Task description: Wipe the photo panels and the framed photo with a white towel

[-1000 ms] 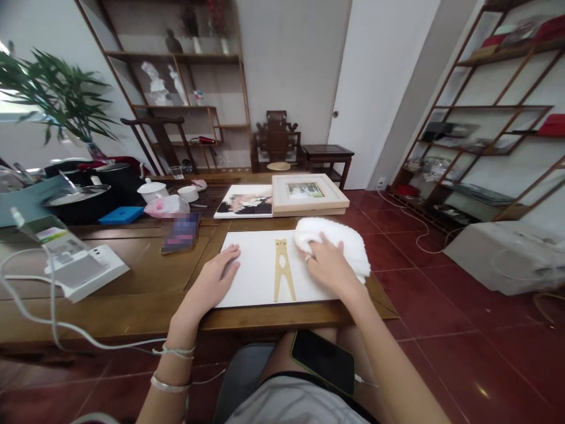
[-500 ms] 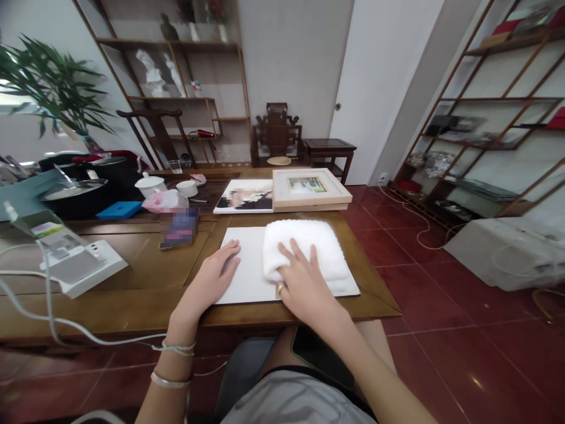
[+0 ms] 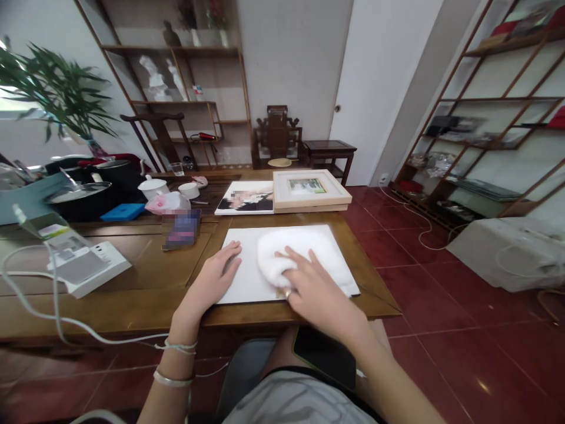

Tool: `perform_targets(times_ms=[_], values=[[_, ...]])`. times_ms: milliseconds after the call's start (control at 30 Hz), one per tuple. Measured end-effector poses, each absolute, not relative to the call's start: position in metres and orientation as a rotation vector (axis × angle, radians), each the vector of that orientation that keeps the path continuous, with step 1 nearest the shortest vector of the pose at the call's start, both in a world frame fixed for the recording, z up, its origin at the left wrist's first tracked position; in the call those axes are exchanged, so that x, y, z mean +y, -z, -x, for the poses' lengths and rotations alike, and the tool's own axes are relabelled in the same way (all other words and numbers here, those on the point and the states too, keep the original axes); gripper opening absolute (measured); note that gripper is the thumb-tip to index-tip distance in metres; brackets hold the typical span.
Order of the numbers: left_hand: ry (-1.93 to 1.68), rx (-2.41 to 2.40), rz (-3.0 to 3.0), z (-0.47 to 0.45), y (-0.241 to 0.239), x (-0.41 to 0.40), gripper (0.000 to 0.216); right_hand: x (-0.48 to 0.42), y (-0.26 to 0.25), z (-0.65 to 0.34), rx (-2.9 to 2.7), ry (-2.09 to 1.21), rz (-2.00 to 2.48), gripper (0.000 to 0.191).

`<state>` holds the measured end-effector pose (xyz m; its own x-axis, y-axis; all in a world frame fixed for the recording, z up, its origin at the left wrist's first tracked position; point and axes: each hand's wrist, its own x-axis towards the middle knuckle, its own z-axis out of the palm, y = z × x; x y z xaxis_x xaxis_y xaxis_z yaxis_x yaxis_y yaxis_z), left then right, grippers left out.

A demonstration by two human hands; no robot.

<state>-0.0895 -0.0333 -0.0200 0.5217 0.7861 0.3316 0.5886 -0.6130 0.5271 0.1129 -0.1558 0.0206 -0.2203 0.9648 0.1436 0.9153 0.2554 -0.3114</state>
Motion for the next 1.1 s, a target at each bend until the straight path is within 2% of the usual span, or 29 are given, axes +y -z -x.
perform_targets(times_ms=[267, 567, 733, 900, 1100], values=[[-0.781, 1.144, -2.406, 0.09, 0.019, -0.033, 0.035, -0.101, -0.018, -0.13, -2.037, -0.132, 1.987, 0.031], [-0.812, 1.131, -2.41, 0.09, 0.023, -0.031, 0.035, -0.167, -0.011, -0.09, -2.203, -0.059, 1.736, 0.026], [-0.811, 1.13, -2.42, 0.09, 0.023, -0.031, 0.036, -0.188, -0.017, -0.091, -2.267, -0.171, 1.605, 0.034], [-0.789, 1.138, -2.404, 0.09, 0.021, -0.033, 0.037, -0.157, -0.019, -0.104, -2.163, -0.218, 1.745, 0.026], [-0.796, 1.136, -2.418, 0.09, 0.02, -0.033, 0.035, -0.103, -0.019, -0.111, -2.008, -0.16, 1.963, 0.032]])
